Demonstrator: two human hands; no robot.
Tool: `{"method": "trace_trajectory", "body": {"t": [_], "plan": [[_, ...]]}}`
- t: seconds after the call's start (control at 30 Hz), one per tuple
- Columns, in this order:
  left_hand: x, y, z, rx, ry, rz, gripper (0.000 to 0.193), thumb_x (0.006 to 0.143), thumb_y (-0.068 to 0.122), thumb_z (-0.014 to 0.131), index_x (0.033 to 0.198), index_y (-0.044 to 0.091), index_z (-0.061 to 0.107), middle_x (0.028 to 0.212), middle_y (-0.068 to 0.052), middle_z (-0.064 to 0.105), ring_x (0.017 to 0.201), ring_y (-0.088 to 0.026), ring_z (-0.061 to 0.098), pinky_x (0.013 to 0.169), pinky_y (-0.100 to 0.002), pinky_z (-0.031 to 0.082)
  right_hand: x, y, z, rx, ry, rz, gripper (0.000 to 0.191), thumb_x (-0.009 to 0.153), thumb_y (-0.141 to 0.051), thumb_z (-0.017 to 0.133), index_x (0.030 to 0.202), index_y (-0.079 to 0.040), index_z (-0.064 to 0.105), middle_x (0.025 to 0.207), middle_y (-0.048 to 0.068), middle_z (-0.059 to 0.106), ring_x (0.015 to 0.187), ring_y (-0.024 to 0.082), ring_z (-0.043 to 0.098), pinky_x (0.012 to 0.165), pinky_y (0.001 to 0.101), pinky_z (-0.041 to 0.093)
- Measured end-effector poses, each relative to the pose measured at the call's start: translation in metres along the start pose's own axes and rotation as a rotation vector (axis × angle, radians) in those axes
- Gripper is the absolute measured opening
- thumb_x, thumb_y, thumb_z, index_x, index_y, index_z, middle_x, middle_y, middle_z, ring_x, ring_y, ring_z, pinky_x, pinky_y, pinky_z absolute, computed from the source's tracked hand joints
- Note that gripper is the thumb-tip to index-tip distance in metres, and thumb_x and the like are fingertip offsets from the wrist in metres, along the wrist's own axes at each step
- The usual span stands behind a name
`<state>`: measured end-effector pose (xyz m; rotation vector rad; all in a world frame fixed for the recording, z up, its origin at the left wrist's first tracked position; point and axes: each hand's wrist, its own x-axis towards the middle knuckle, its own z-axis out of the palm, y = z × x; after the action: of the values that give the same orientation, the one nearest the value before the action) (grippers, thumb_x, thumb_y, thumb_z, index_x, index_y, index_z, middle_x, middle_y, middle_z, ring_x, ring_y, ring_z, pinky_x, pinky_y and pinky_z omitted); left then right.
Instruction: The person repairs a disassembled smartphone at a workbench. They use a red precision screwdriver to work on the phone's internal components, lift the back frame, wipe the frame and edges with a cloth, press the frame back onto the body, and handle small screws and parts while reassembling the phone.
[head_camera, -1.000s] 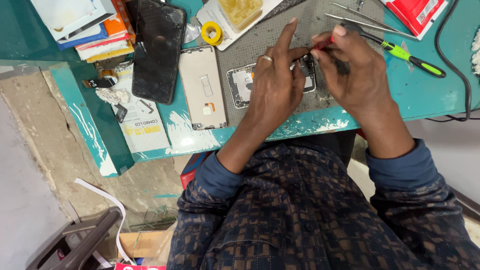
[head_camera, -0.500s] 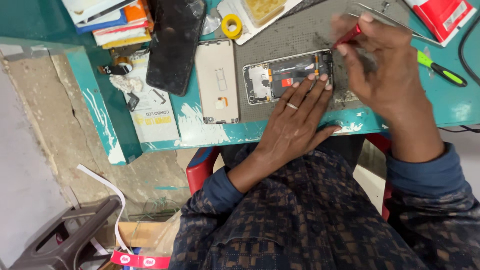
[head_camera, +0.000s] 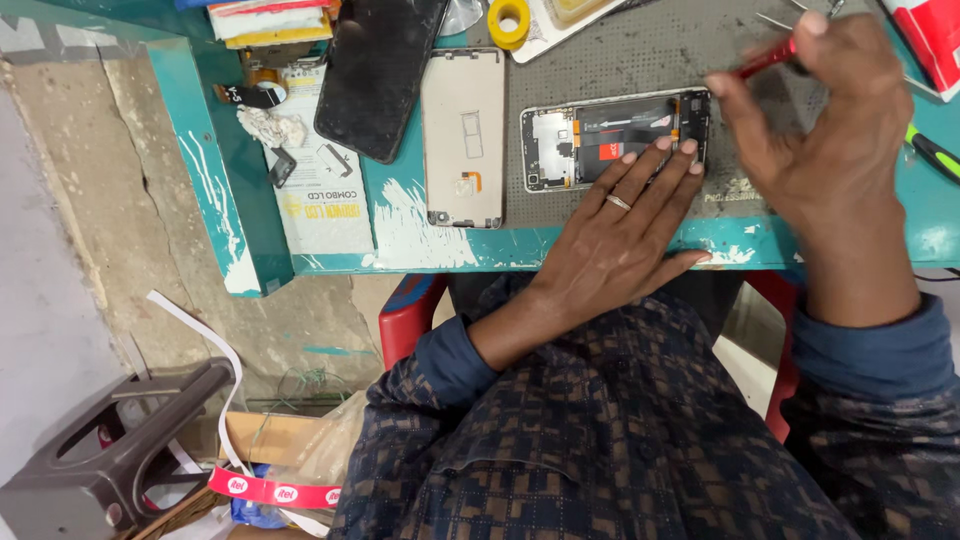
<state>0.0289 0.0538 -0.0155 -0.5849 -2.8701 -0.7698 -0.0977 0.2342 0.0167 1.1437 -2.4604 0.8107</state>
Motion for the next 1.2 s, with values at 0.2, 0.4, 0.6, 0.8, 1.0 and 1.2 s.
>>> {"method": "trace_trajectory", "body": {"t": [0.2, 0.4, 0.6, 0.8, 1.0, 1.2], "plan": [[-0.002, 0.0, -0.002, 0.035, -0.036, 0.008, 0.072, 0.107, 0.057, 0.054, 0.151, -0.001, 0.053, 0.163, -0.018, 0.041, 0.156, -0.03, 0.033, 0.13, -0.047, 0.03, 0.009, -0.01, -0.004, 0.124, 0.015, -0.045, 0.061, 0.101, 0.014, 0.08, 0.14, 0.003, 0.035, 0.103, 0.022, 0.061, 0.097, 0.033, 0.073, 0.077, 0.0353, 0.058], [-0.001, -0.001, 0.0, 0.023, -0.04, 0.017, 0.071, 0.107, 0.056, 0.053, 0.151, 0.0, 0.053, 0.163, -0.017, 0.041, 0.156, -0.03, 0.033, 0.13, -0.047, 0.03, 0.012, -0.011, -0.008, 0.03, 0.017, -0.01, 0.064, 0.092, 0.007, 0.088, 0.133, 0.003, 0.039, 0.103, 0.024, 0.062, 0.088, 0.033, 0.072, 0.069, 0.0366, 0.057], [-0.002, -0.001, -0.001, 0.009, -0.047, 0.004, 0.073, 0.107, 0.056, 0.053, 0.152, -0.001, 0.052, 0.164, -0.017, 0.04, 0.156, -0.03, 0.033, 0.13, -0.047, 0.03, -0.003, -0.004, -0.007, 0.192, -0.035, 0.001, 0.051, 0.109, 0.014, 0.072, 0.139, 0.004, 0.032, 0.13, 0.027, 0.057, 0.115, 0.03, 0.07, 0.096, 0.0308, 0.063], [-0.001, 0.0, 0.002, 0.012, -0.066, -0.008, 0.075, 0.106, 0.059, 0.05, 0.153, 0.0, 0.052, 0.165, -0.016, 0.039, 0.157, -0.029, 0.032, 0.131, -0.047, 0.029, -0.007, 0.0, -0.006, 0.142, -0.011, 0.036, 0.06, 0.098, 0.012, 0.081, 0.135, 0.003, 0.035, 0.122, 0.027, 0.054, 0.108, 0.036, 0.065, 0.085, 0.0389, 0.057], [-0.002, -0.001, 0.008, 0.015, -0.065, -0.003, 0.077, 0.106, 0.061, 0.048, 0.153, 0.0, 0.05, 0.164, -0.016, 0.038, 0.156, -0.029, 0.032, 0.131, -0.048, 0.027, 0.006, -0.01, -0.012, 0.104, -0.016, -0.037, 0.062, 0.103, 0.017, 0.079, 0.141, 0.002, 0.032, 0.134, 0.027, 0.052, 0.116, 0.032, 0.068, 0.09, 0.0372, 0.06], [-0.002, -0.001, 0.009, 0.008, -0.063, 0.003, 0.078, 0.106, 0.061, 0.048, 0.155, 0.0, 0.049, 0.165, -0.016, 0.037, 0.157, -0.028, 0.031, 0.132, -0.048, 0.028, 0.012, -0.013, -0.012, 0.06, 0.005, 0.002, 0.062, 0.096, 0.013, 0.085, 0.134, 0.003, 0.037, 0.128, 0.029, 0.055, 0.11, 0.035, 0.067, 0.086, 0.041, 0.059]]}}
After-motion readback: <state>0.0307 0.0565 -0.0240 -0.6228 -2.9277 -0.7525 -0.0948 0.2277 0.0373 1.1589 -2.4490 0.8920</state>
